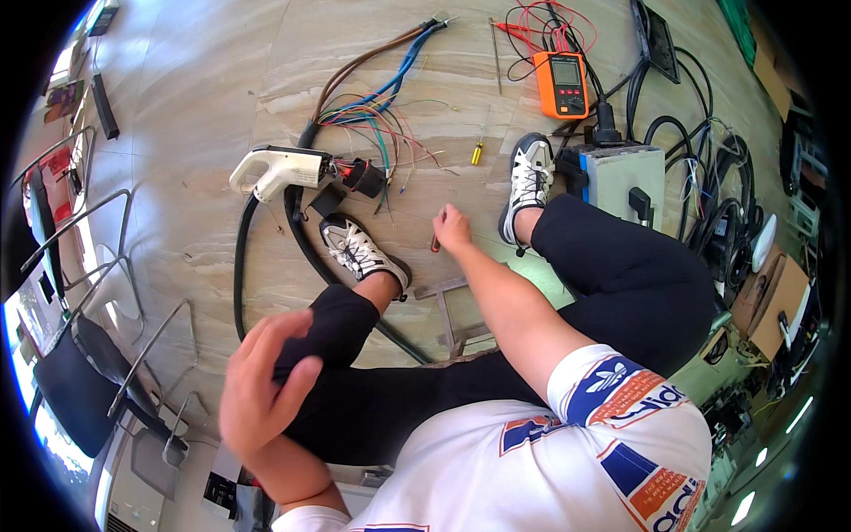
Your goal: The person wires an electric vehicle charging connector while sitting on the floor. They organize several colored wires by hand and use a screwdriver to secure them into the terminal block within the connector housing.
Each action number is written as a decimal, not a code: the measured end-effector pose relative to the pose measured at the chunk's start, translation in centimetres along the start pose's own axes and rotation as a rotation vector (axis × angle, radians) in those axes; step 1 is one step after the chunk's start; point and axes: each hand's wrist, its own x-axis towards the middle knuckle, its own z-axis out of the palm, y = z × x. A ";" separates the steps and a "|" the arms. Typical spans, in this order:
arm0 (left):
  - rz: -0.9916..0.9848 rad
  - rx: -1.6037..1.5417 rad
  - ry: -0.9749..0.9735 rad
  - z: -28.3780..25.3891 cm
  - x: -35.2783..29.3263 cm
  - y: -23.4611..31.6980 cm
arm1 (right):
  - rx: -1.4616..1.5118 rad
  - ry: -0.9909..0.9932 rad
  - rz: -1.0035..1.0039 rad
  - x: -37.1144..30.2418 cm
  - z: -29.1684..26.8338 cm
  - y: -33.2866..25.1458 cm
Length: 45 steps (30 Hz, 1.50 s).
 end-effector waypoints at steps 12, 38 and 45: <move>-0.312 -0.507 0.069 2.4 8.3 -21.3 | 0.163 -0.219 -0.418 0.4 -4.0 -14.3; -0.179 0.005 0.595 15.9 20.2 -28.7 | -0.314 -0.396 -0.548 5.5 -0.8 -22.3; -0.206 -0.136 0.571 15.9 20.3 -28.8 | -0.366 -0.476 -0.492 5.4 -0.4 -23.0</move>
